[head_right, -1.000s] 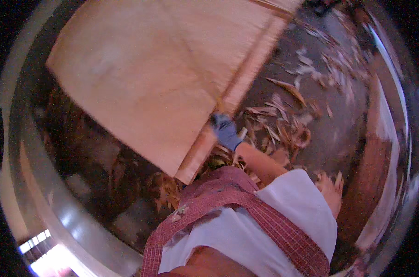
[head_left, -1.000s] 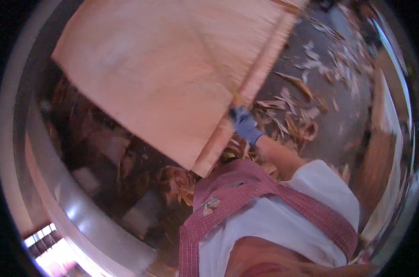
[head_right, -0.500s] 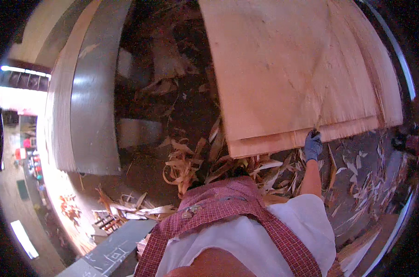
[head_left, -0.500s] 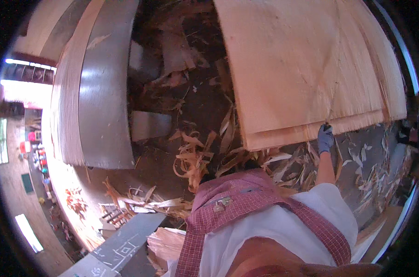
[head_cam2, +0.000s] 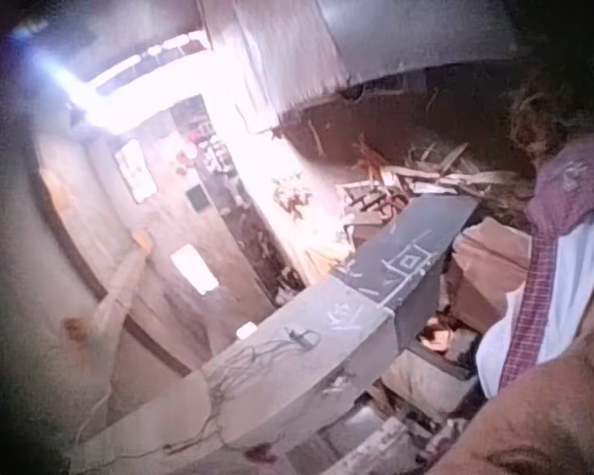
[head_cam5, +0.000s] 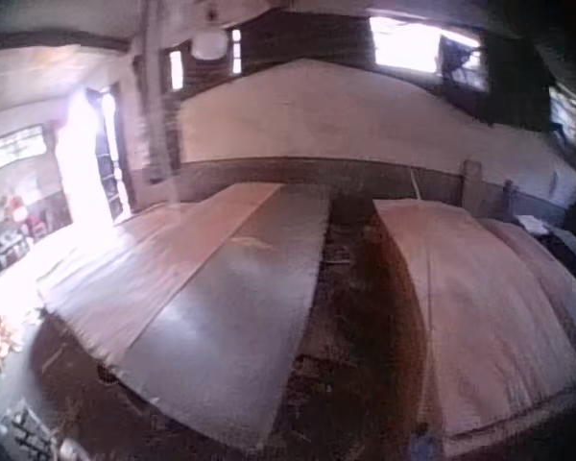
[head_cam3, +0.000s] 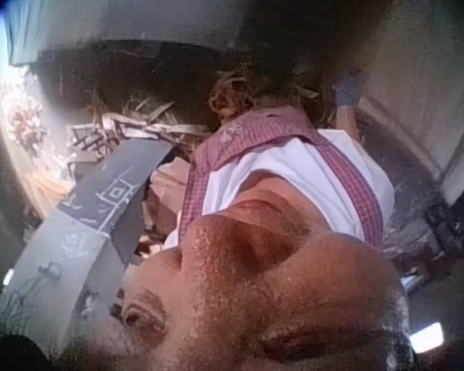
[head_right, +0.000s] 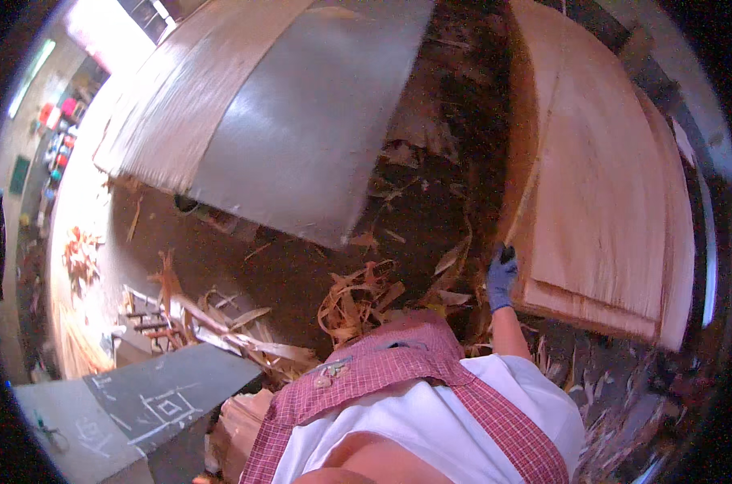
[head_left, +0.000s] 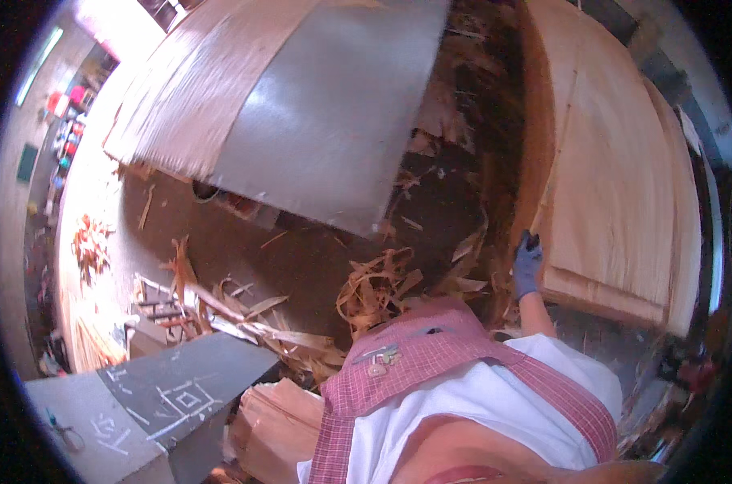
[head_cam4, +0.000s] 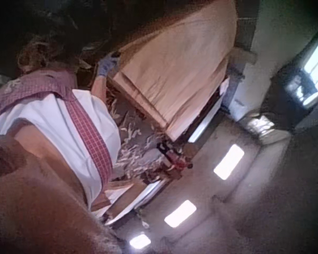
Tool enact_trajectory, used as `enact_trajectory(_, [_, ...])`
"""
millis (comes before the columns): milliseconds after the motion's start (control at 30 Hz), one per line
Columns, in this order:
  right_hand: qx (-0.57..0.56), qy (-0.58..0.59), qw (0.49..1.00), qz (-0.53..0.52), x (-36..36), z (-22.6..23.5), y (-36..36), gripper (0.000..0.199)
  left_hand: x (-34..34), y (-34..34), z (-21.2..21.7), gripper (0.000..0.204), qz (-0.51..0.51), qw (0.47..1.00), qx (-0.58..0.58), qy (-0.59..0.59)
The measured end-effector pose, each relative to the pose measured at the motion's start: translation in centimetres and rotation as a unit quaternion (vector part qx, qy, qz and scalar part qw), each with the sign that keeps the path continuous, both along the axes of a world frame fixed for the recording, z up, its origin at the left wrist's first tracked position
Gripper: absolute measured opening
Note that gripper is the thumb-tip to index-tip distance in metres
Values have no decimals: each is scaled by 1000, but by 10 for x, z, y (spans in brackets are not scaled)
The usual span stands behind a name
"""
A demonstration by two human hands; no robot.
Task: The person uses a utility knife to cut out damaged sections of wood veneer sheets and applies small patches by hand to the holes.
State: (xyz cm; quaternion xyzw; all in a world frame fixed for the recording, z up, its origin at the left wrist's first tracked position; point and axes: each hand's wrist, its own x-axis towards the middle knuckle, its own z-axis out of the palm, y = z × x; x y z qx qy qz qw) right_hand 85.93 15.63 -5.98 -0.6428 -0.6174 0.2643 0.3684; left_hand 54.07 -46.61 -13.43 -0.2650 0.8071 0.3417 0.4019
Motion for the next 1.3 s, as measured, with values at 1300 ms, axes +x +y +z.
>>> enact_trajectory(1300, [1, -285, 947, 148, -984, 38, -262, 70, -854, 209, 175, 40, -348, 851, 368, -140])
